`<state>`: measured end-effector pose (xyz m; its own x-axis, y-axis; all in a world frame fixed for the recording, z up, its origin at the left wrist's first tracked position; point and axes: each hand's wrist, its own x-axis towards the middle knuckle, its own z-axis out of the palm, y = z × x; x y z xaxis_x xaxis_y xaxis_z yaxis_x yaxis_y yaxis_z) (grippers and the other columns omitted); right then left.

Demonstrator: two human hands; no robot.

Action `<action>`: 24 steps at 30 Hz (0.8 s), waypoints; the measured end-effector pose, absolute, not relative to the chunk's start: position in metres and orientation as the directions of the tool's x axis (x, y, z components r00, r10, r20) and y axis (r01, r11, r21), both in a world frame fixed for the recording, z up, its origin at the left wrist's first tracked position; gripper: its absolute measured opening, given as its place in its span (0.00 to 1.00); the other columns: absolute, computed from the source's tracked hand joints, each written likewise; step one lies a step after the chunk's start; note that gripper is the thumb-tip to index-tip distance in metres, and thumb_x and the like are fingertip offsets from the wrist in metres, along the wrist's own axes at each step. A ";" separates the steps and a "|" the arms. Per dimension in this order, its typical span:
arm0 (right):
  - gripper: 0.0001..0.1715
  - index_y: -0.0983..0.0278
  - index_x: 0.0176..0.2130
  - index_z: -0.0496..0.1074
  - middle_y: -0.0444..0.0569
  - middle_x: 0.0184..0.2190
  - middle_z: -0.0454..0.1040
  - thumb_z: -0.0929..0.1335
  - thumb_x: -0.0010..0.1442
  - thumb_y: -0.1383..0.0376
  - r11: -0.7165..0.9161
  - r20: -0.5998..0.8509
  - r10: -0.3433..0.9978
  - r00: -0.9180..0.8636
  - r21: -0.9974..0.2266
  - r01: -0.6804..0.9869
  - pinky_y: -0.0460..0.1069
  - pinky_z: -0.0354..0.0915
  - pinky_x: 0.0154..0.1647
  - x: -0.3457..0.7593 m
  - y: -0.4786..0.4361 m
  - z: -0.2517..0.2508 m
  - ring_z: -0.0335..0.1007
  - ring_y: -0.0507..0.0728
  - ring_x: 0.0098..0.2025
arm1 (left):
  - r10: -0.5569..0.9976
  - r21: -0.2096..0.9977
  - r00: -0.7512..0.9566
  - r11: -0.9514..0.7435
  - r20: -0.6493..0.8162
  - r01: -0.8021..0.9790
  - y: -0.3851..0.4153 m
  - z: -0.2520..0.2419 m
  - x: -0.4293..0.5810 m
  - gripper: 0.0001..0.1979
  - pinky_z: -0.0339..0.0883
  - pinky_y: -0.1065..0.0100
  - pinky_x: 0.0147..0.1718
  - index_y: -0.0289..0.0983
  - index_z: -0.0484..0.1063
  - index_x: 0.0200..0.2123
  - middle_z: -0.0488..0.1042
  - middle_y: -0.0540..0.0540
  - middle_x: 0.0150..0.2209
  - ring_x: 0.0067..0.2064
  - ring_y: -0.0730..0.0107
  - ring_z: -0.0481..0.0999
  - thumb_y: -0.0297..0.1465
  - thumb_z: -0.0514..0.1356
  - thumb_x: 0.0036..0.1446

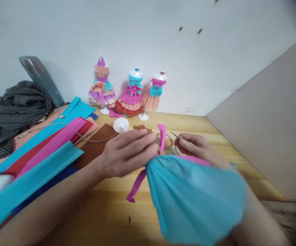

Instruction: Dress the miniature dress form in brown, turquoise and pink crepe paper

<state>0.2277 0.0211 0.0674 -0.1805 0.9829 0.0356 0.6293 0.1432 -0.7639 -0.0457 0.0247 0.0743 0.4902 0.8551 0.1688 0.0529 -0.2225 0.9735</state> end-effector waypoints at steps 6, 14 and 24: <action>0.28 0.62 0.24 0.61 0.41 0.20 0.58 0.70 0.51 0.43 0.071 0.003 0.986 -0.167 -0.912 0.404 0.47 0.48 0.22 0.218 0.018 0.062 0.50 0.49 0.22 | 0.578 0.704 0.723 -0.687 0.379 0.180 0.028 0.039 -0.042 0.14 0.62 0.56 0.62 0.47 0.77 0.48 0.80 0.47 0.46 0.52 0.59 0.77 0.31 0.62 0.58; 0.28 0.62 0.20 0.58 0.40 0.18 0.55 0.71 0.54 0.47 0.187 0.119 0.977 -0.178 -0.883 0.430 0.47 0.46 0.22 0.228 0.004 0.074 0.48 0.49 0.22 | -0.075 -0.372 0.713 -0.888 0.697 0.270 0.032 0.008 -0.028 0.13 0.68 0.57 0.57 0.31 0.74 0.47 0.79 0.45 0.39 0.42 0.66 0.77 0.25 0.54 0.62; 0.30 0.63 0.18 0.64 0.42 0.15 0.58 0.66 0.57 0.43 0.056 0.030 0.997 -0.077 -0.929 0.365 0.48 0.49 0.22 0.229 0.027 0.049 0.52 0.50 0.20 | 0.427 0.424 0.453 -0.898 0.783 0.114 0.048 0.053 -0.040 0.07 0.66 0.57 0.56 0.39 0.77 0.39 0.80 0.47 0.38 0.40 0.65 0.77 0.30 0.65 0.54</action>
